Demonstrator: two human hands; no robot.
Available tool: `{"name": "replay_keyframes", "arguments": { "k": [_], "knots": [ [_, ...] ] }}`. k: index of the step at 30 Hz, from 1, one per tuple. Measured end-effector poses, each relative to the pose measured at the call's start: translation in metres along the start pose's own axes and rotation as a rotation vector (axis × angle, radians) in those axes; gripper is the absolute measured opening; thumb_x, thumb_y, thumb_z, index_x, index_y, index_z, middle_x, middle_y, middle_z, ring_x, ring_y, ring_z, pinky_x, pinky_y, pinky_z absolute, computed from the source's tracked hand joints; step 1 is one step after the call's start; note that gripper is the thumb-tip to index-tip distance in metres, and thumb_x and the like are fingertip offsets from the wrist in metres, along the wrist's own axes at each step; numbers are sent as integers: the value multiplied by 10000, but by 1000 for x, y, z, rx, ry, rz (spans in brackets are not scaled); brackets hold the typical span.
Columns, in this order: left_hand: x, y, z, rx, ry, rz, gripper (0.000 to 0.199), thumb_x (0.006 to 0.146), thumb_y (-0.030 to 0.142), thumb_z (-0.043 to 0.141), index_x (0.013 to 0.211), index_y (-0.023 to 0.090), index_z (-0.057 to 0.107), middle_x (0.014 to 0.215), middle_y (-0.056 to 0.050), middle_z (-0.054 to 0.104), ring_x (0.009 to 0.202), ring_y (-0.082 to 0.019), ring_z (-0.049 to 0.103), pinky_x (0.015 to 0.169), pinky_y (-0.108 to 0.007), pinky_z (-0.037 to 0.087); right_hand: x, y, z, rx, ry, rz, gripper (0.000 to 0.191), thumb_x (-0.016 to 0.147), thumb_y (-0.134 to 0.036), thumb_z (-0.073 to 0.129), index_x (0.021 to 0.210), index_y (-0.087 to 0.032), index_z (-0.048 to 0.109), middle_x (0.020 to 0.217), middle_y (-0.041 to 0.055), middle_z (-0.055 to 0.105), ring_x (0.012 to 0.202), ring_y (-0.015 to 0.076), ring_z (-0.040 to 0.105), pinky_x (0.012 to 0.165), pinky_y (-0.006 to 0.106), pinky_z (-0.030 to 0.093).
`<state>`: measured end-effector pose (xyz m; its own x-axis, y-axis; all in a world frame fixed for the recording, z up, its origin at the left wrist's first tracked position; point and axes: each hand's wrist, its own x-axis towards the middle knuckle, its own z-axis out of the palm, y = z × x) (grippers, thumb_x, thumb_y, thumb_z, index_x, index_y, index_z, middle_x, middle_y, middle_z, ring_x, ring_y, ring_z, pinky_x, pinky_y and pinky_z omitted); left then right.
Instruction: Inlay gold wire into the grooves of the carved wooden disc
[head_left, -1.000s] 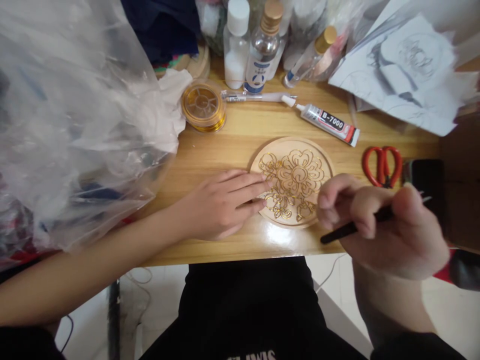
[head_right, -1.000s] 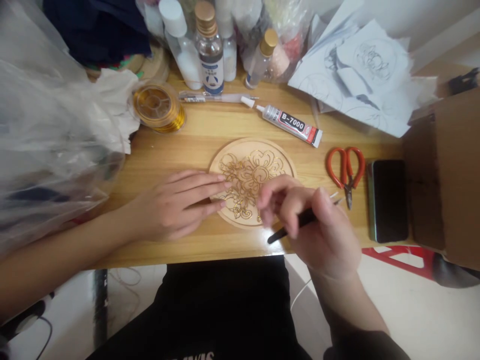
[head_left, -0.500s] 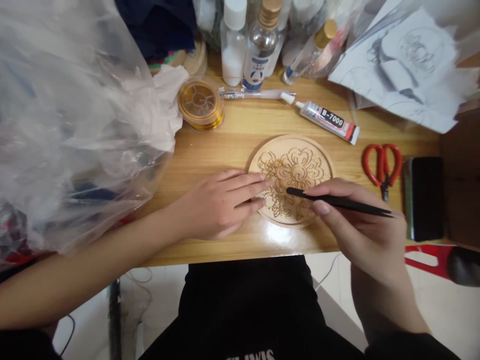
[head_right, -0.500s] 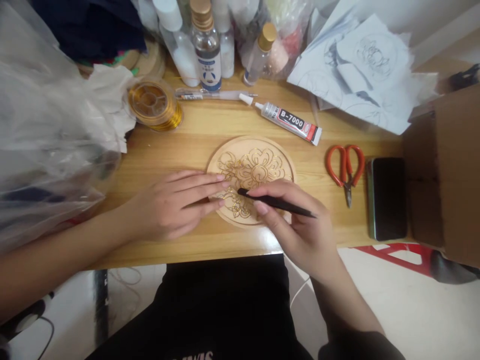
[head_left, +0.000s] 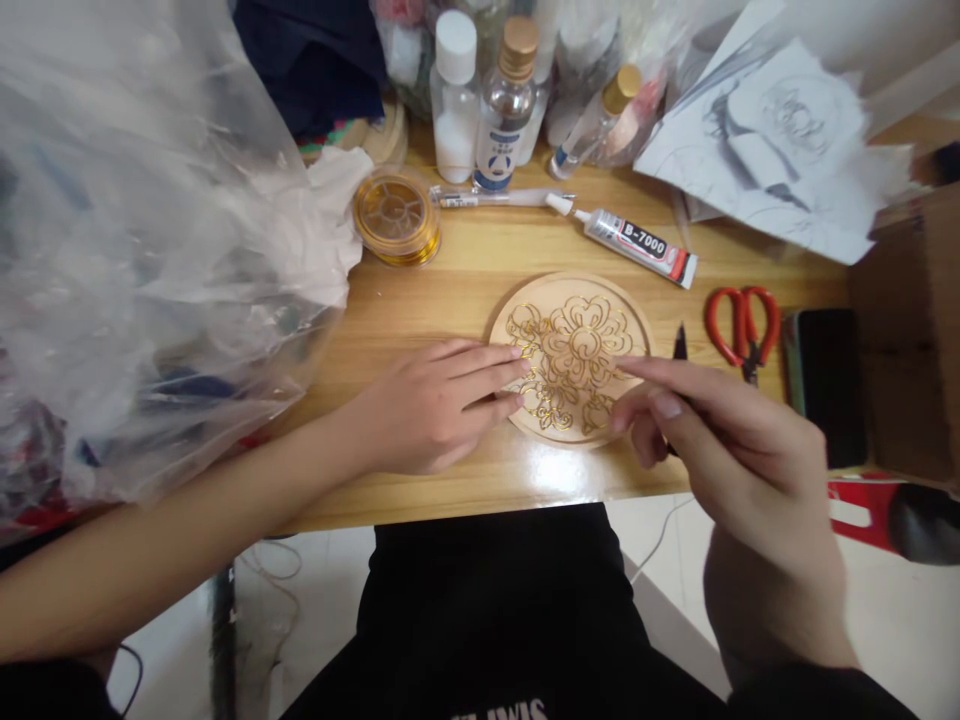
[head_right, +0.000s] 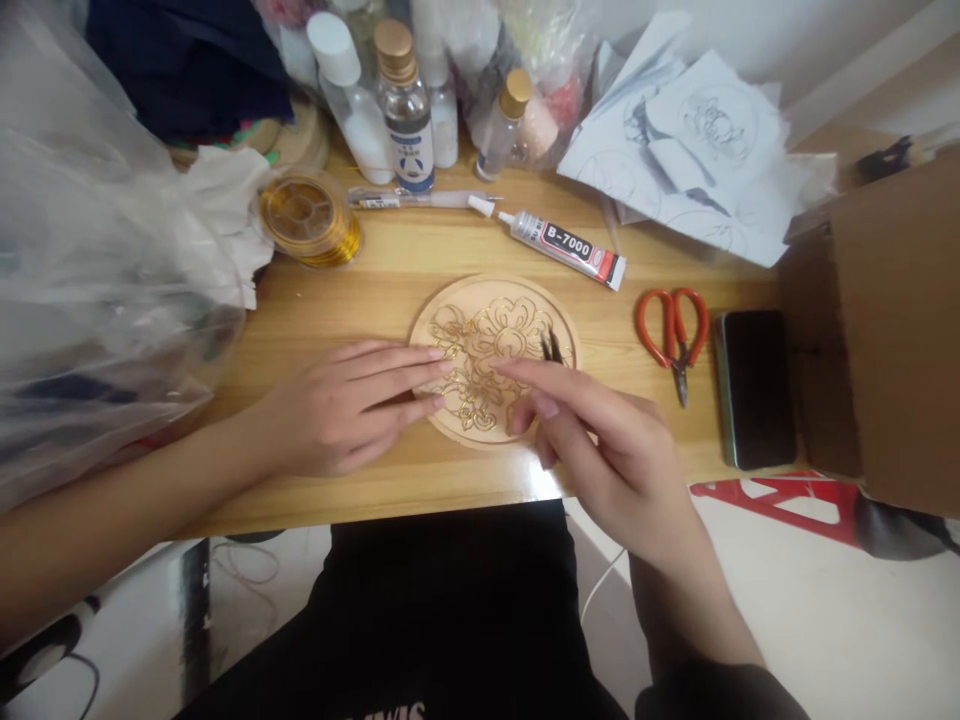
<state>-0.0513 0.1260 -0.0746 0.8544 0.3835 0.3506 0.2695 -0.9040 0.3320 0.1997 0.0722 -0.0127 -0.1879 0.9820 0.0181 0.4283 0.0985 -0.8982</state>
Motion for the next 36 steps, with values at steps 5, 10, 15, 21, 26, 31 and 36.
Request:
{"name": "replay_keyframes", "arguments": {
  "k": [5, 10, 15, 21, 26, 31, 36],
  "knots": [
    [2, 0, -3, 21, -15, 21, 291, 852, 151, 491, 1115, 124, 611, 1336, -128, 545, 1253, -262, 493, 964, -415, 465, -1, -1, -8, 214, -121, -23, 623, 809, -590, 554, 1330, -265, 448, 1042, 88, 677, 909, 256, 668, 702, 386, 557],
    [4, 1, -6, 57, -11, 34, 293, 849, 138, 508, 1123, 120, 611, 1308, -141, 566, 1234, -271, 512, 957, -414, 473, 2, 10, -4, -45, -69, -120, 607, 672, -453, 767, 1187, -296, 486, 1001, 56, 692, 929, 259, 681, 751, 391, 567],
    [2, 0, -5, 66, 50, 32, 277, 852, 136, 511, 1114, 136, 604, 1255, -120, 608, 1202, -240, 539, 967, -397, 474, 11, 17, 8, -480, 61, -233, 242, 756, -196, 707, 932, -231, 545, 879, 25, 704, 807, 194, 683, 667, 308, 535],
    [3, -3, -5, 93, 227, -162, 188, 861, 139, 488, 984, 198, 617, 1114, -43, 672, 1100, -189, 597, 926, -381, 502, 19, 21, 15, -673, 45, -291, 88, 806, -213, 633, 868, -206, 571, 759, 26, 686, 698, 183, 652, 572, 286, 478],
    [6, -1, -4, 81, 270, -119, 153, 846, 115, 501, 921, 167, 624, 1061, -84, 684, 1017, -207, 628, 865, -402, 520, 22, 24, 17, -683, 31, -350, 89, 810, -176, 592, 887, -212, 564, 733, 29, 672, 676, 185, 627, 567, 294, 454],
    [6, -2, -5, 86, 231, -119, 169, 839, 111, 510, 939, 187, 623, 1088, -76, 675, 1059, -205, 611, 882, -388, 511, 28, 22, 17, -729, -56, -397, 116, 813, -146, 549, 911, -208, 560, 691, 17, 645, 642, 173, 584, 566, 286, 428],
    [4, -2, -4, 65, 242, -81, 175, 826, 103, 525, 957, 148, 633, 1077, -109, 673, 1053, -229, 604, 885, -411, 505, 32, 18, 17, -779, -103, -465, 175, 808, -110, 527, 960, -194, 552, 704, 30, 640, 641, 174, 555, 572, 288, 397]
  ]
}}
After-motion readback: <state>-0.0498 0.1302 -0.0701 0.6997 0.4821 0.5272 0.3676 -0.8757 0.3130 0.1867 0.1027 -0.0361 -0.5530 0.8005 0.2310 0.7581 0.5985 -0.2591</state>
